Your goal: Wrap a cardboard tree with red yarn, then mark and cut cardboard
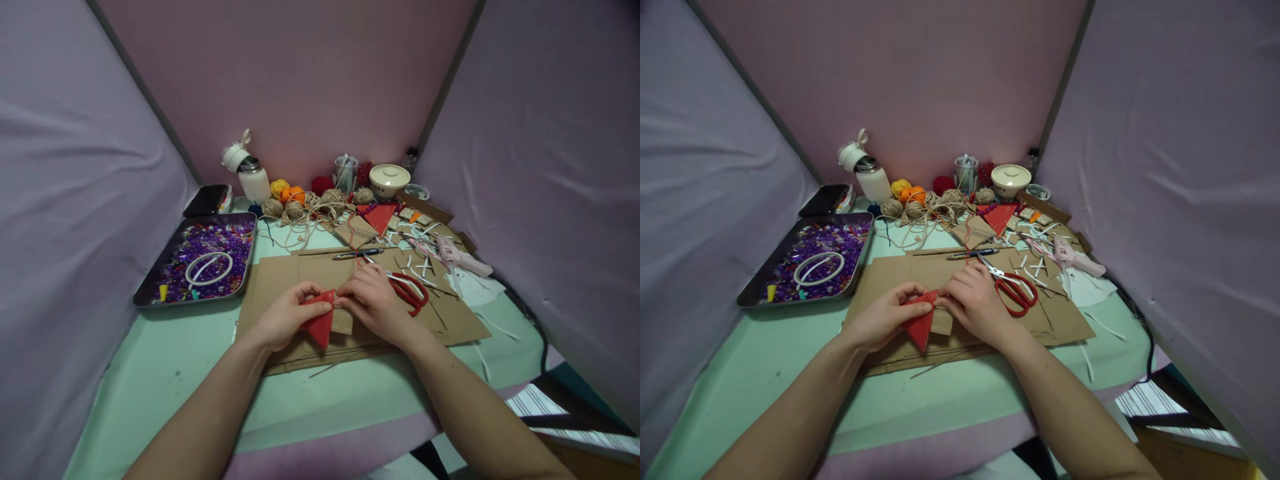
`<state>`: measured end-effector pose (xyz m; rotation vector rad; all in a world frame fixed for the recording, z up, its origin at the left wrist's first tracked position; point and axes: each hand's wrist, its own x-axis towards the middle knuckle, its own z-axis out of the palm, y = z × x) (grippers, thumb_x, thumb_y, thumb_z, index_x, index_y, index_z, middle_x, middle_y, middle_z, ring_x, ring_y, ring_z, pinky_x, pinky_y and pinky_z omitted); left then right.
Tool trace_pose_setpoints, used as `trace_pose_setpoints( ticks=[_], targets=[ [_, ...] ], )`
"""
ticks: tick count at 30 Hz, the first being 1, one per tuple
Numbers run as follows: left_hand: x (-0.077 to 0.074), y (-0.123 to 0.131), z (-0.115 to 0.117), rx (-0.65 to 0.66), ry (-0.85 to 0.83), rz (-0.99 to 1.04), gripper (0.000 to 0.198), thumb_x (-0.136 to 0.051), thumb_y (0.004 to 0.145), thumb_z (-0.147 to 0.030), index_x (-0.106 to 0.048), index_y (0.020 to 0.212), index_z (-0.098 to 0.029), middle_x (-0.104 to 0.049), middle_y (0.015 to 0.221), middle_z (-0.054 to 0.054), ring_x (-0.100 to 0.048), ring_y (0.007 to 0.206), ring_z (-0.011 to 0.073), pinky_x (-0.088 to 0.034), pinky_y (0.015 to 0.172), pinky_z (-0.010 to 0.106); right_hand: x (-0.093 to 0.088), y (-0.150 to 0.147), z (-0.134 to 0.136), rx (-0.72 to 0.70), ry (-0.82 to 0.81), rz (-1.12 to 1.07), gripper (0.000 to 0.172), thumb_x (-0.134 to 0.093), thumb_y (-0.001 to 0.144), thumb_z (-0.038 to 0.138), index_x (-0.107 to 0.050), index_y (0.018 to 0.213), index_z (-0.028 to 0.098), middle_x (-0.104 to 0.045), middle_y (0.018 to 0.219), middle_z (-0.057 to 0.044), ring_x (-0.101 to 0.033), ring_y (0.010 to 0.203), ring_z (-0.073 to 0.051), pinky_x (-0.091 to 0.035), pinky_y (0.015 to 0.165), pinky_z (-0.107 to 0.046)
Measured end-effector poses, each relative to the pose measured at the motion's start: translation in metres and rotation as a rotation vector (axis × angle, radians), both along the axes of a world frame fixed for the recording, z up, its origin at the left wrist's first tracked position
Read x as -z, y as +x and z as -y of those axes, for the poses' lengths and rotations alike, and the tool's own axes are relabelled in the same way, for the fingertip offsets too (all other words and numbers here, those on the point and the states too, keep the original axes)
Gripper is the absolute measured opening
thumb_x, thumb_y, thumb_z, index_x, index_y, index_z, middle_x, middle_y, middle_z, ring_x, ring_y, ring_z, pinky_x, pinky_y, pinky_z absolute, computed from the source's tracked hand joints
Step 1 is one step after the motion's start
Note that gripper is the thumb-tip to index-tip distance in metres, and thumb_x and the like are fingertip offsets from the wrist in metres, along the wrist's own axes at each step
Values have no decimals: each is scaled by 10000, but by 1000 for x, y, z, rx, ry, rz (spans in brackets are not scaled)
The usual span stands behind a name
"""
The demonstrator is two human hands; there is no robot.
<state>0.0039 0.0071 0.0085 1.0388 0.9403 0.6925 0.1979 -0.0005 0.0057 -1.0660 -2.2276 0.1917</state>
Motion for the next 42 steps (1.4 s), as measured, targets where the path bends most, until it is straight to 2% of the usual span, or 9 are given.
trace_pose_setpoints(
  ticks=[11,16,21,27,30,34,42],
  targets=[
    [-5,-1,0,-13,-148,105,308,-785,617,-230,-570,820,-148,-588,708,-35,-521,615,64,-401,566,170,2,1,-4,-33,-163,-215,101,-598,858,269,-613,789,196,-603,721,-11,-502,740,-165,-341,766,-324],
    [-4,-2,-2,-43,-131,194,294,-786,622,-205,-579,822,-146,-621,739,-17,-559,625,73,-444,581,178,2,-4,-3,-42,-234,-253,110,-570,871,219,-615,774,195,-622,733,-6,-522,742,-157,-352,757,-310],
    [-1,-1,-2,-127,-87,294,276,-788,621,-190,-593,810,-139,-631,746,-12,-589,638,78,-494,630,191,11,-11,-1,-79,-253,-202,125,-529,835,105,-583,751,180,-607,719,-2,-513,719,-150,-348,767,-305],
    [0,0,-7,-334,-50,339,306,-786,618,-206,-575,831,-146,-648,784,5,-602,643,96,-534,610,225,15,-17,3,-73,-213,-39,134,-467,880,135,-585,848,191,-634,820,-27,-527,817,-169,-303,832,-336],
    [1,-2,-11,-411,-24,325,300,-772,630,-208,-565,841,-155,-639,778,-1,-604,646,98,-535,601,225,12,-18,6,-61,-187,53,177,-450,919,215,-585,811,180,-626,781,-36,-517,808,-169,-290,826,-335],
    [2,-3,-13,-461,28,284,290,-753,653,-238,-553,852,-172,-624,789,-11,-611,654,106,-531,582,228,9,-18,8,-41,-123,130,218,-431,936,266,-602,840,171,-617,762,-52,-500,808,-175,-277,830,-342],
    [5,-4,-15,-500,93,184,326,-751,647,-293,-537,864,-177,-626,721,-15,-595,588,99,-506,552,216,9,-16,8,-14,-11,174,224,-417,938,254,-622,904,171,-594,754,-53,-475,790,-177,-274,845,-356]
  ],
)
